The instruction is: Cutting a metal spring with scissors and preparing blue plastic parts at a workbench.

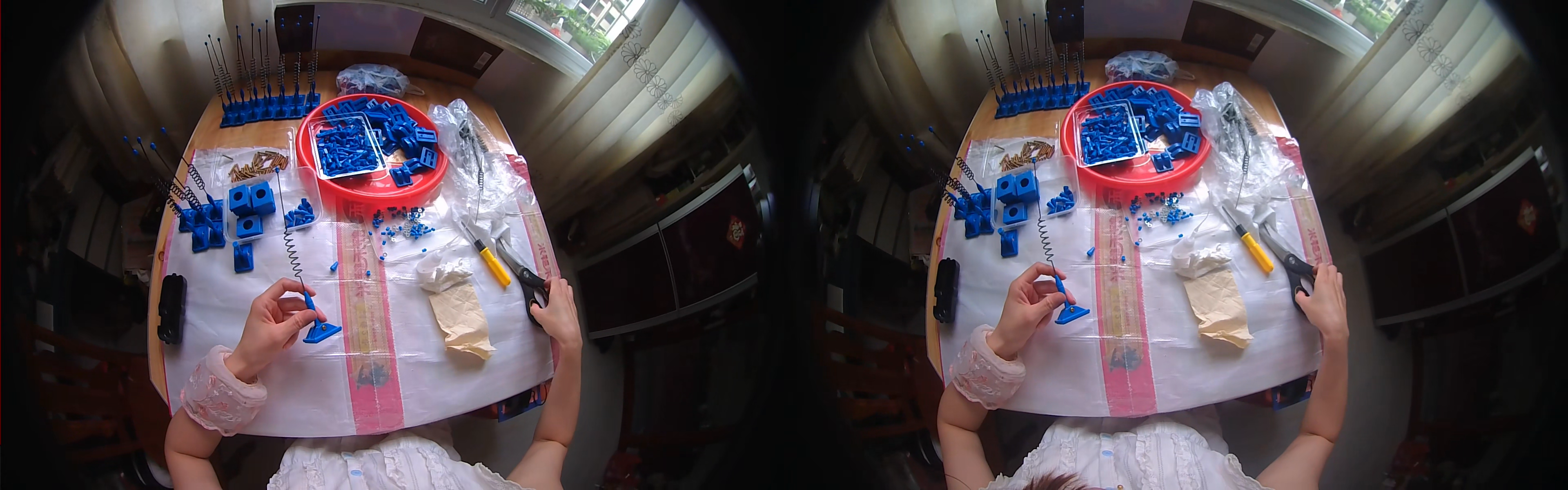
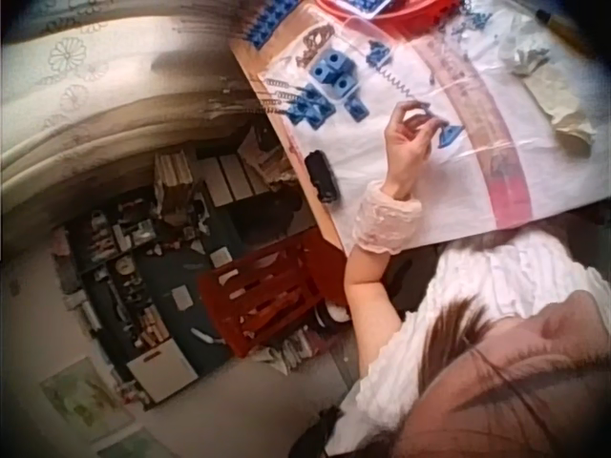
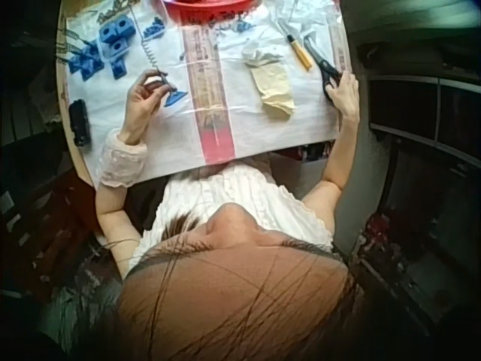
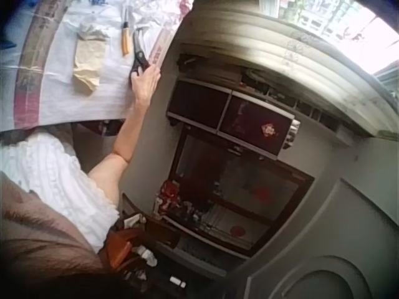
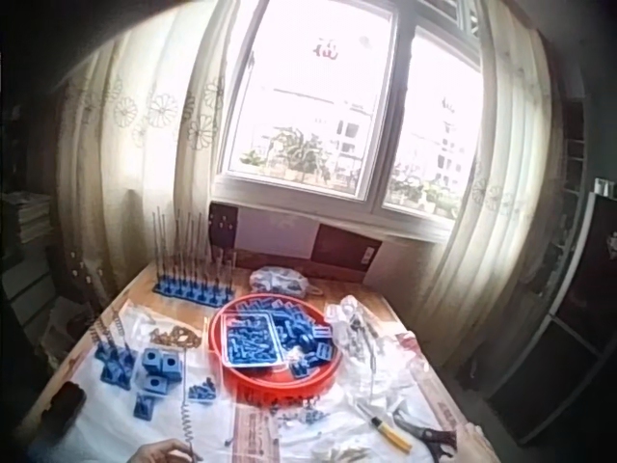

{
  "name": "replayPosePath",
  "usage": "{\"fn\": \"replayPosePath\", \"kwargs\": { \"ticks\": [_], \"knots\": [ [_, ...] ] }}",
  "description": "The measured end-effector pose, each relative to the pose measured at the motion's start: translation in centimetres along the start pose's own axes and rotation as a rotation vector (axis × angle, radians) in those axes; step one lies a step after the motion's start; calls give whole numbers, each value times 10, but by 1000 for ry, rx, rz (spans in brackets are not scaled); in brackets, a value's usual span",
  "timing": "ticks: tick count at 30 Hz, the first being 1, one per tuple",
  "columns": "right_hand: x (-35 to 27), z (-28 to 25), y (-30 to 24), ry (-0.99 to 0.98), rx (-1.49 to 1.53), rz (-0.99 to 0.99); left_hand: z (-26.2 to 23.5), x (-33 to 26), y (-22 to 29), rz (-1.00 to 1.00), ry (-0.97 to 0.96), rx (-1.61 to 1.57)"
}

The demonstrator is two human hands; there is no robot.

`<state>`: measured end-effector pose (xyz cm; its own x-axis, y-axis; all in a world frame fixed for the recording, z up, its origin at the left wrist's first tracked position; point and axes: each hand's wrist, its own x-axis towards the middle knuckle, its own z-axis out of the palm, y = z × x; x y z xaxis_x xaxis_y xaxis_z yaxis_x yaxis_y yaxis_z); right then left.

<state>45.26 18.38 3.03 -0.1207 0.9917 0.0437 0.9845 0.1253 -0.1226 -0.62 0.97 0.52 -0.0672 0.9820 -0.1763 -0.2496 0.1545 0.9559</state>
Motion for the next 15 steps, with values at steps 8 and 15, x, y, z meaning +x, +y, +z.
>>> {"fn": "replayPosePath", "kwargs": {
  "ticks": [8,15],
  "knots": [
    [6,-3,16,-47,196,42,3,-1,3,-8,-2,32],
    [-9,-5,20,-26,289,99,1,-1,2,-7,-6,15]
  ]
}}
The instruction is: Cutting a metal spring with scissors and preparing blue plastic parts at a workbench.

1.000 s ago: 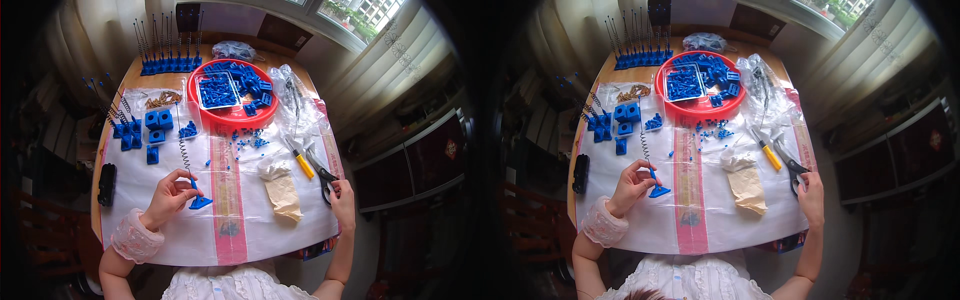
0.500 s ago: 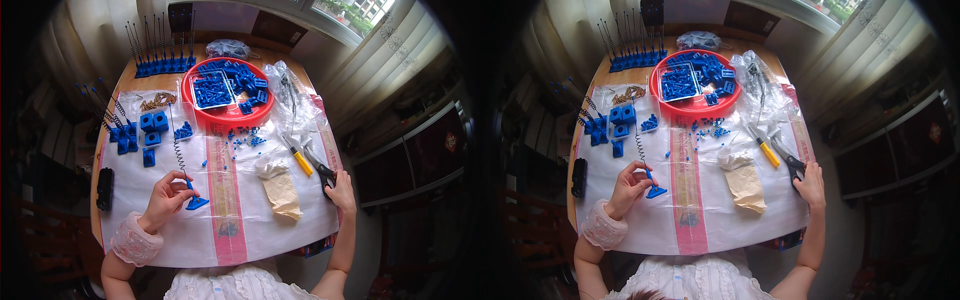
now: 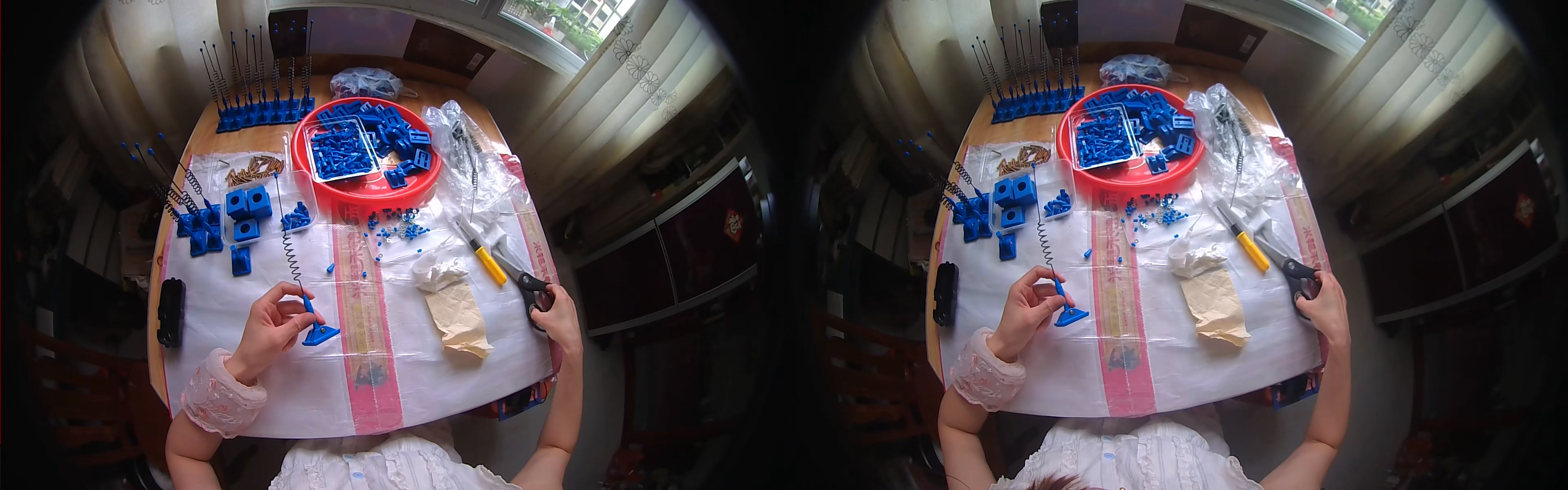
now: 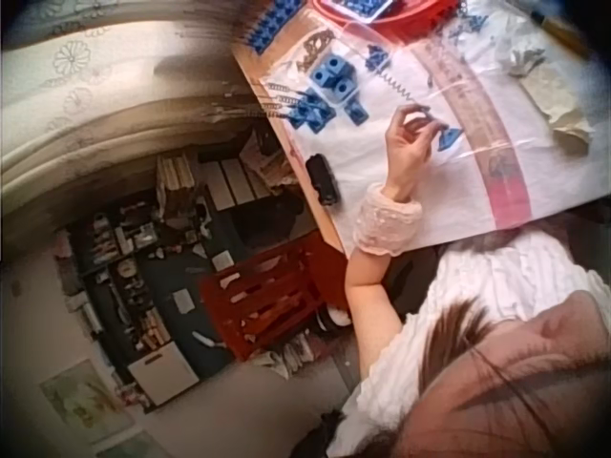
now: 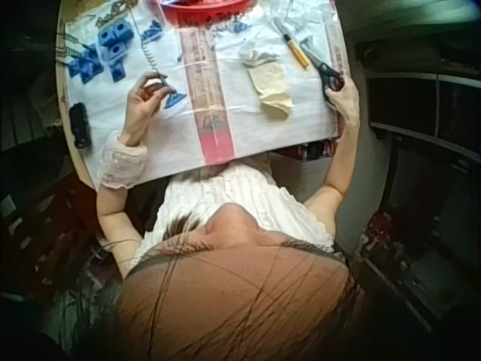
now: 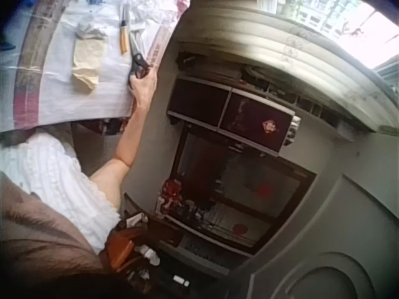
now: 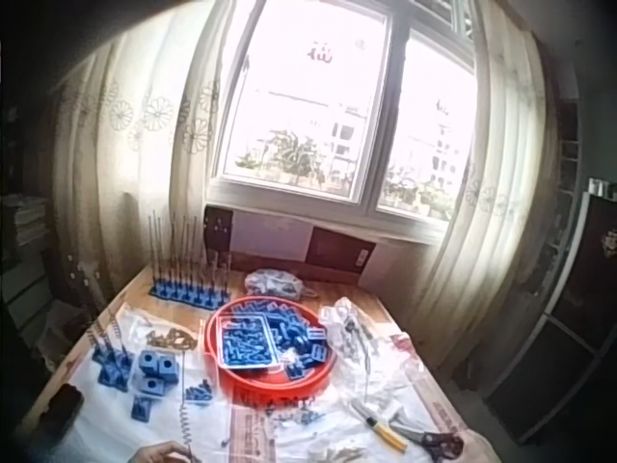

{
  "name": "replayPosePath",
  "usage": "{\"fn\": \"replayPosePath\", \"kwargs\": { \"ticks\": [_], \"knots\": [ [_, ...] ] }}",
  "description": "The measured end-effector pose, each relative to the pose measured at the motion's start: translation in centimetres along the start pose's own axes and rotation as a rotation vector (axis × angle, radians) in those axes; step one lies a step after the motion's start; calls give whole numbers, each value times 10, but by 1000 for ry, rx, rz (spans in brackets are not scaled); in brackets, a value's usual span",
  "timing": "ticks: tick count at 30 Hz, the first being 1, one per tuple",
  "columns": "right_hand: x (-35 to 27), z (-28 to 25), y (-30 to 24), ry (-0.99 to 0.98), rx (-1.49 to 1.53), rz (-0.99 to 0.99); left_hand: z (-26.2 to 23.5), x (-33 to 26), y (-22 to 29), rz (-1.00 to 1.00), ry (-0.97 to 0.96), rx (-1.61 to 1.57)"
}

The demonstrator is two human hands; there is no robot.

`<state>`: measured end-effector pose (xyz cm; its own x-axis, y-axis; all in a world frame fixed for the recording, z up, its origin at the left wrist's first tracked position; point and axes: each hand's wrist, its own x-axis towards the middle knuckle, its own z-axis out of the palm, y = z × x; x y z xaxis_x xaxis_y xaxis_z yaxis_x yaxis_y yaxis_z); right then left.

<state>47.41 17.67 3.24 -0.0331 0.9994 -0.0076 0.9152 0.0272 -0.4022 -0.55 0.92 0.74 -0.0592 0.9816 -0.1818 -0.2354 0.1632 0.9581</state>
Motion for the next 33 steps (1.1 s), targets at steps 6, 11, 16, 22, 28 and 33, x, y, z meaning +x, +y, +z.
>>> {"fn": "replayPosePath", "kwargs": {
  "ticks": [6,11,16,22,28,33],
  "knots": [
    [-17,0,14,130,-160,-80,-1,1,0,-8,2,-5],
    [-24,-19,10,-11,-2,73,2,1,1,-12,23,-24],
    [-23,-26,15,-177,371,22,2,0,5,8,31,-4],
    [-51,-11,-58,118,655,-266,-3,4,-3,83,32,12],
    [-66,30,-160,-60,370,-598,-7,0,-5,148,57,-76],
    [-36,78,-186,-68,340,-617,-6,4,-6,166,21,-226]
  ]
}}
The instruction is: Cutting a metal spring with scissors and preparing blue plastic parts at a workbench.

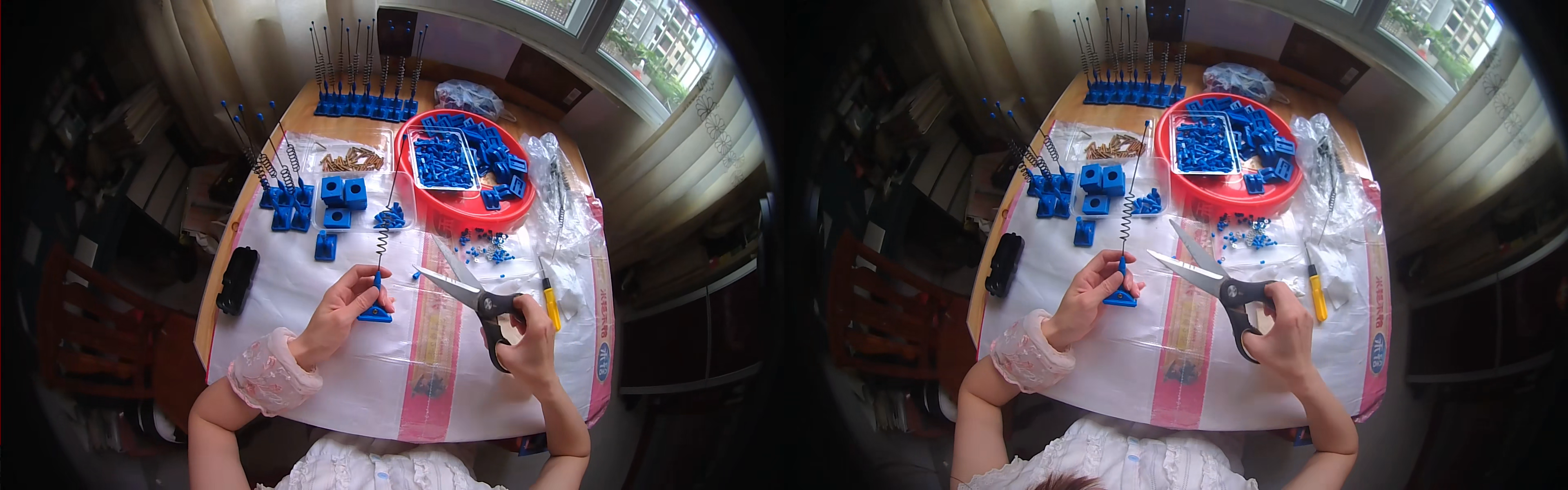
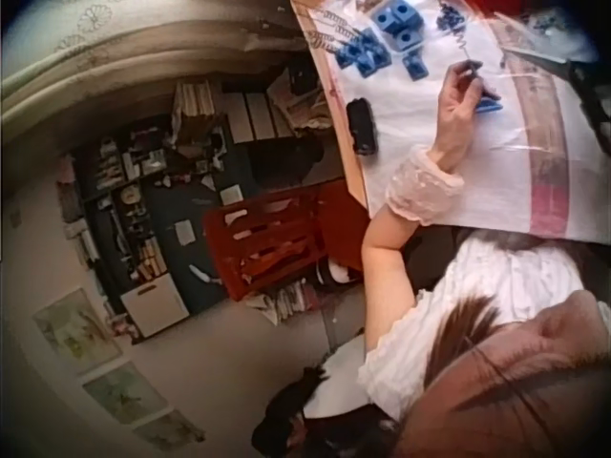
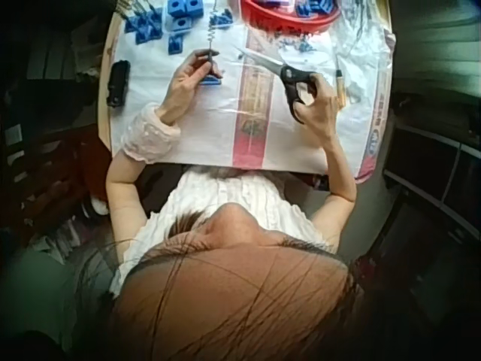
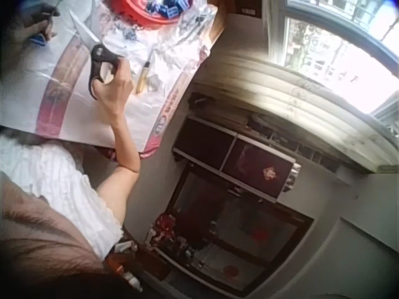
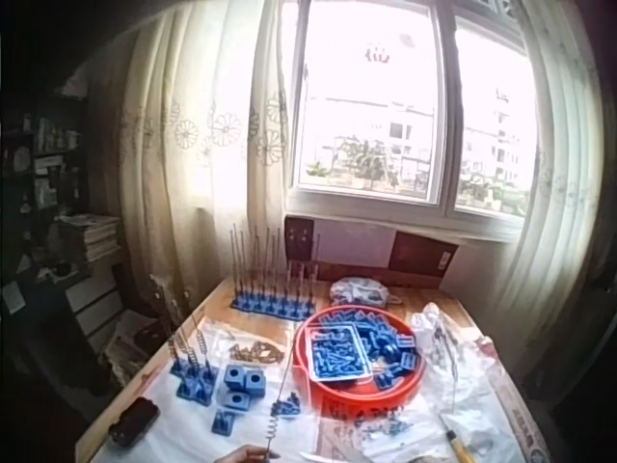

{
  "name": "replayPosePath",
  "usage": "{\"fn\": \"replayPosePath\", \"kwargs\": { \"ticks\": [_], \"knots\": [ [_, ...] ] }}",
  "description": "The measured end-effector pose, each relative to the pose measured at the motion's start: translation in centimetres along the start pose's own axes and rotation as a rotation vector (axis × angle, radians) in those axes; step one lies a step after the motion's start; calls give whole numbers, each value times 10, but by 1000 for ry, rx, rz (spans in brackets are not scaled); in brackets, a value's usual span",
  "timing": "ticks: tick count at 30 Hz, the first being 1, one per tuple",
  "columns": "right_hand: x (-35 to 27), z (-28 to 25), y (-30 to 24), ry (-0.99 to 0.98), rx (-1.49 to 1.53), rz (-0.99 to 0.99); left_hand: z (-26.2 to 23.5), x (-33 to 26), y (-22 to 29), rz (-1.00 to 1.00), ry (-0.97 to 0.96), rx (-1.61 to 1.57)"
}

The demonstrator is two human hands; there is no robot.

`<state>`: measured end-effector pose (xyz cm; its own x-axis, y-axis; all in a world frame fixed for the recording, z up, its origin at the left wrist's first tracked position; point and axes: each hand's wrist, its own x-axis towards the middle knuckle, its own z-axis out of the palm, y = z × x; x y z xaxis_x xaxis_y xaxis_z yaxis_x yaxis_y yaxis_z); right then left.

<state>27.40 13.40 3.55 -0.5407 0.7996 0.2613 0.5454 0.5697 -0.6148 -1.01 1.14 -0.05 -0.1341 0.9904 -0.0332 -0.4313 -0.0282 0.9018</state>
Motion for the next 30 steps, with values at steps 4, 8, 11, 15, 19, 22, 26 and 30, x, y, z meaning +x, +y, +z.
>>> {"fn": "replayPosePath", "kwargs": {
  "ticks": [4,8,11,15,19,22,26,30],
  "knots": [
    [10,17,-7,-30,-18,-41,7,0,6,-100,49,-152],
    [11,15,-13,-95,-61,-64,9,-4,6,-176,38,-274],
    [15,16,-17,-106,-73,-71,6,-7,9,-259,49,-184],
    [14,28,-8,-70,-29,-46,2,-7,4,-190,49,-121],
    [8,33,-6,-110,-39,-18,4,-6,7,-166,95,-69],
    [6,36,-9,-108,-77,-51,3,-5,6,-171,117,-21],
    [2,41,-9,-129,-57,-45,5,-5,6,-171,130,16],
    [0,45,-8,-137,-60,-52,3,-5,4,-182,102,11]
  ]
}}
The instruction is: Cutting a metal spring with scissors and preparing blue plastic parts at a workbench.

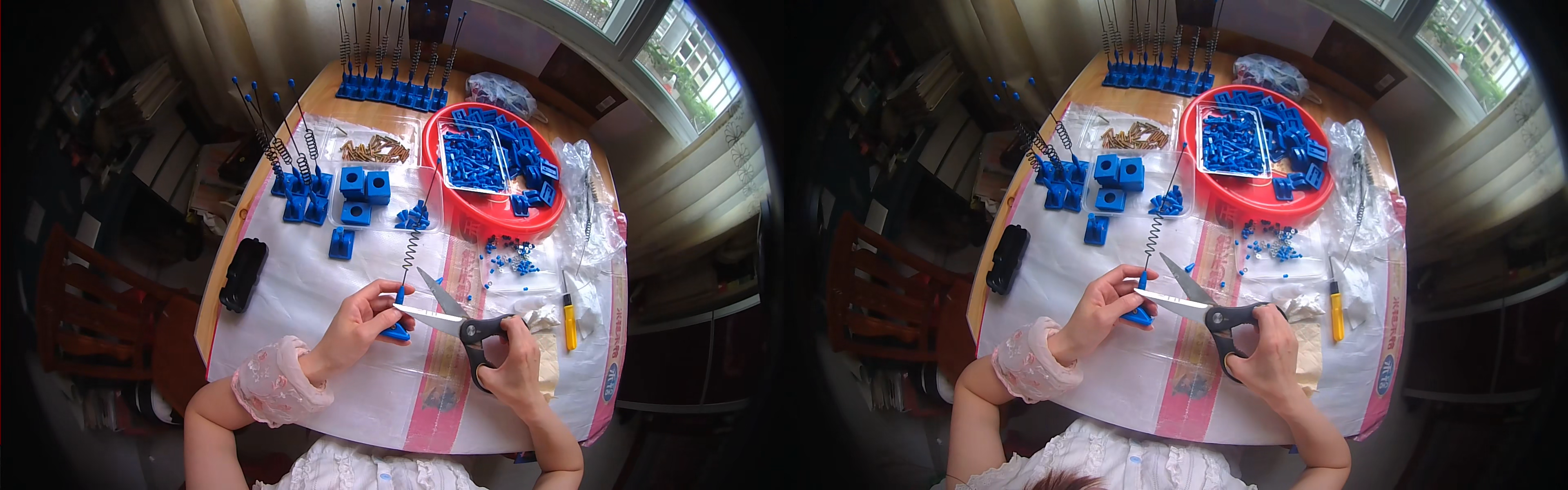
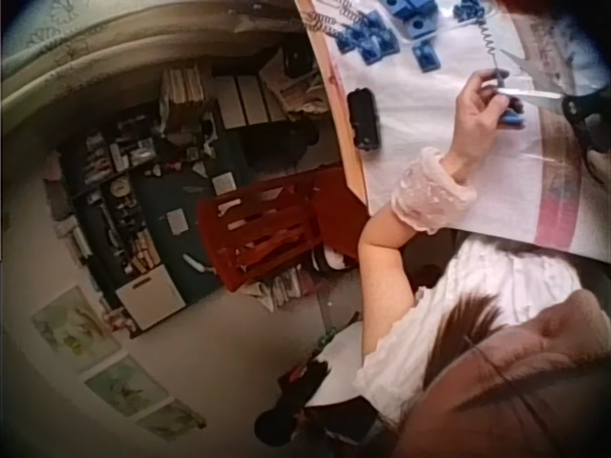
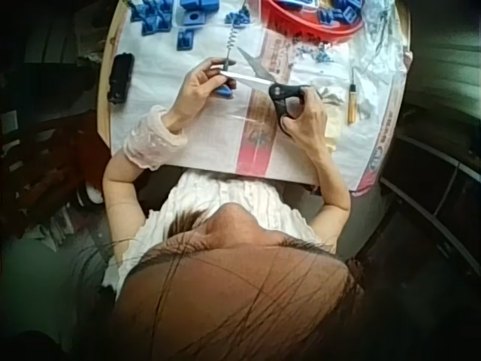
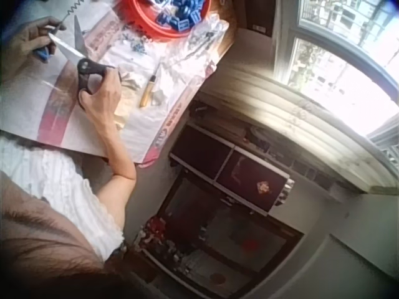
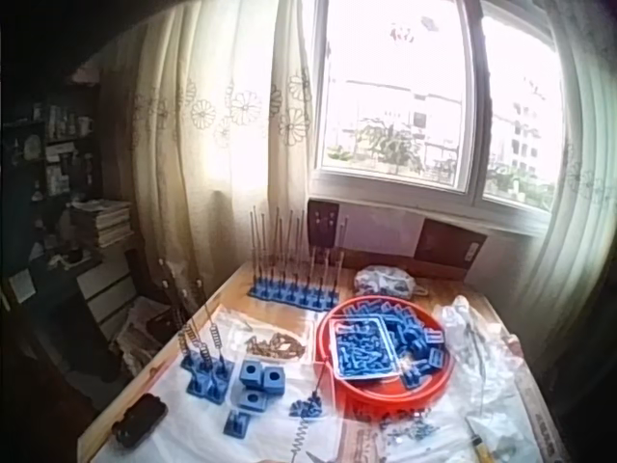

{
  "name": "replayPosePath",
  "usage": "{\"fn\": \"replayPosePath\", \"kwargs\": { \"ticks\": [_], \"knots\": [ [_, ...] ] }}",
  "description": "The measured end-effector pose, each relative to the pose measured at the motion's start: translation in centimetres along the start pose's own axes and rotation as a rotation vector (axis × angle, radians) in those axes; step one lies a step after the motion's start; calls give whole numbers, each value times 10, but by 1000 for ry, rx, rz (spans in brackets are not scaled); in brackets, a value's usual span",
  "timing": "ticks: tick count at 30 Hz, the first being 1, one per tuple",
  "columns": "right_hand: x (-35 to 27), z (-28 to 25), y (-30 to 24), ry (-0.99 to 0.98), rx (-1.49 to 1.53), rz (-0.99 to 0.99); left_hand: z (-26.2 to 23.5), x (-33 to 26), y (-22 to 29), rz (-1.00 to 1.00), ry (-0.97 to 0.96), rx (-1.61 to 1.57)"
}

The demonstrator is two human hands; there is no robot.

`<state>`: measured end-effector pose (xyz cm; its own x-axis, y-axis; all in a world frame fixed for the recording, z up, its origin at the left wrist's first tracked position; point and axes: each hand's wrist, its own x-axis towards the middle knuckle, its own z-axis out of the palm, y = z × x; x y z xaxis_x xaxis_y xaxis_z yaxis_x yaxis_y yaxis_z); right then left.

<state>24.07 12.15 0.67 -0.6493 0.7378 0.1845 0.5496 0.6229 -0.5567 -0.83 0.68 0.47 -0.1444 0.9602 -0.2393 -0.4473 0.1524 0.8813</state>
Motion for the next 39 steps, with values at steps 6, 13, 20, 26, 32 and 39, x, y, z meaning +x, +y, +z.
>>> {"fn": "replayPosePath", "kwargs": {
  "ticks": [6,13,20,26,32,39],
  "knots": [
    [0,1,1,13,20,7,0,-1,1,-9,-42,7],
    [0,0,-3,-10,5,24,3,-1,-3,21,-70,32],
    [-2,1,-1,-38,-26,-19,5,-1,-8,64,-58,54],
    [-3,0,0,-52,-26,-6,4,-1,-8,60,-62,78],
    [-3,2,-1,-26,-12,-14,4,-1,-4,45,-77,49],
    [-5,3,-3,-19,11,-4,4,-2,-2,10,-82,-3]
  ]
}}
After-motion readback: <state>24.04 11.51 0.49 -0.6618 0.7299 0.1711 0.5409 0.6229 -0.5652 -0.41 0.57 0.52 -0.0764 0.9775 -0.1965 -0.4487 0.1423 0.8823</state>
